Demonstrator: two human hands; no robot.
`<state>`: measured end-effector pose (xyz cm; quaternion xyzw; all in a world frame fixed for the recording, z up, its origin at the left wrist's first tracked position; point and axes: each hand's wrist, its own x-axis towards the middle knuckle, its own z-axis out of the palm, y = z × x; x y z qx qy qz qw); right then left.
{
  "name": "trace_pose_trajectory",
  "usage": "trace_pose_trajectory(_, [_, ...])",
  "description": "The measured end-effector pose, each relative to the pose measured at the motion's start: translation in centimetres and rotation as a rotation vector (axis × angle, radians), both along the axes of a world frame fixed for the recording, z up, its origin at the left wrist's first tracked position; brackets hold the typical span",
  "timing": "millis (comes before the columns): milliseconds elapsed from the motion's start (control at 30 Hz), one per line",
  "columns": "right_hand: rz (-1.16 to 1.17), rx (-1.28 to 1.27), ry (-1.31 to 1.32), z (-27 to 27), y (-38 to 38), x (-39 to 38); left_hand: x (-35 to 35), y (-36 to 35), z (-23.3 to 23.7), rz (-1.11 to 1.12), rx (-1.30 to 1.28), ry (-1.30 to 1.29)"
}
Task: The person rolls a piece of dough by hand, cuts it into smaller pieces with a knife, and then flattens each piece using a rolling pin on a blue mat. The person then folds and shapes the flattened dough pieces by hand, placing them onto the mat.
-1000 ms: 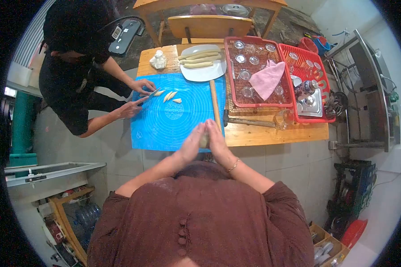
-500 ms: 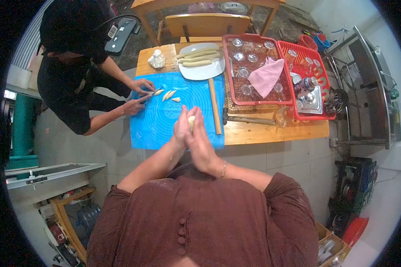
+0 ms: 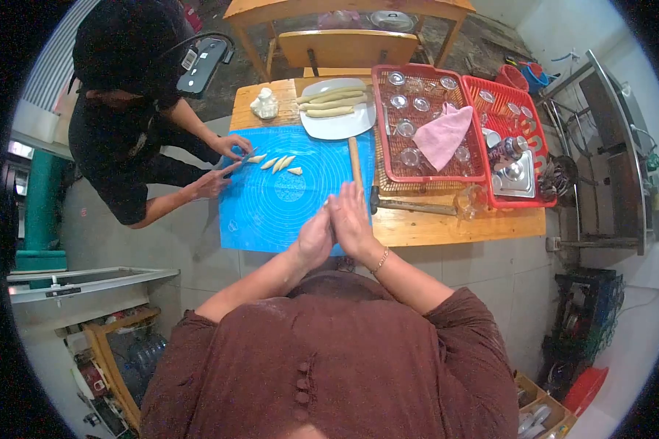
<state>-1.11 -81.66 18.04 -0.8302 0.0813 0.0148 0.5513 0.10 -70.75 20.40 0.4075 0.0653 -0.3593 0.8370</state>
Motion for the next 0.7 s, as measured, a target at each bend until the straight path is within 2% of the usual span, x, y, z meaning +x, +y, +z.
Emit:
trace_pose_trajectory(67, [0.315,-0.217,0.23,0.5,0.5,-0.3,0.0,1.9,-1.7,-0.054,0.124,0.045])
trace_pose_trajectory(100, [0.359,-0.401,0.323,3.2,1.1,-0.1,0.1,2.7,-4.0,0.021,0.092,0.065])
trace_pose_trajectory(133, [0.364,-0.405,0.32,3.2,1.0,0.5,0.3,4.0,-5.9,0.027,0.089,0.063])
trace_pose_trajectory(200, [0.486,-0.174,0.26,2.8,0.7,2.3,0.6,7.0,-8.4,0.116,0.233,0.311])
trace_pose_trajectory(233, [0.503,-0.219,0.174,1.5,1.0,3.4,0.7,7.9,-8.3,0.117,0.235,0.31])
trace_pose_trajectory(300, [0.587,-0.301,0.249,0.2,1.5,5.5,0.8,9.0,-8.2,0.192,0.414,0.429])
trace_pose_trajectory(333, [0.676,-0.387,0.326,-0.1,1.7,6.2,0.7,9.1,-7.9,0.191,0.418,0.429])
trace_pose_trajectory(400, [0.684,-0.4,0.27,-0.9,1.9,6.4,0.6,9.3,-6.9,0.195,0.344,0.422])
trace_pose_trajectory(433, [0.712,-0.267,0.325,-0.6,1.8,6.1,0.6,9.4,-6.2,0.207,0.343,0.421])
trace_pose_trajectory(500, [0.81,0.022,0.42,-1.0,1.1,5.1,0.5,8.9,-4.8,0.262,0.144,0.298])
trace_pose_trajectory(533, [0.821,0.016,0.423,-0.3,1.3,3.8,0.6,8.5,-4.3,0.274,0.138,0.3])
trace_pose_trajectory(600, [0.559,0.351,0.358,1.0,1.5,0.3,0.3,7.7,-3.9,0.239,0.091,0.144])
trace_pose_trajectory(633, [0.508,0.421,0.432,-0.7,1.9,0.1,0.0,7.4,-3.9,0.089,0.066,0.05])
trace_pose_trajectory(667, [0.501,0.417,0.433,-1.0,2.1,-0.4,-0.1,6.9,-3.7,0.083,0.061,0.051])
trace_pose_trajectory(700, [0.357,0.496,0.365,-0.7,2.3,-0.6,0.1,6.2,-2.7,0.047,0.064,0.083])
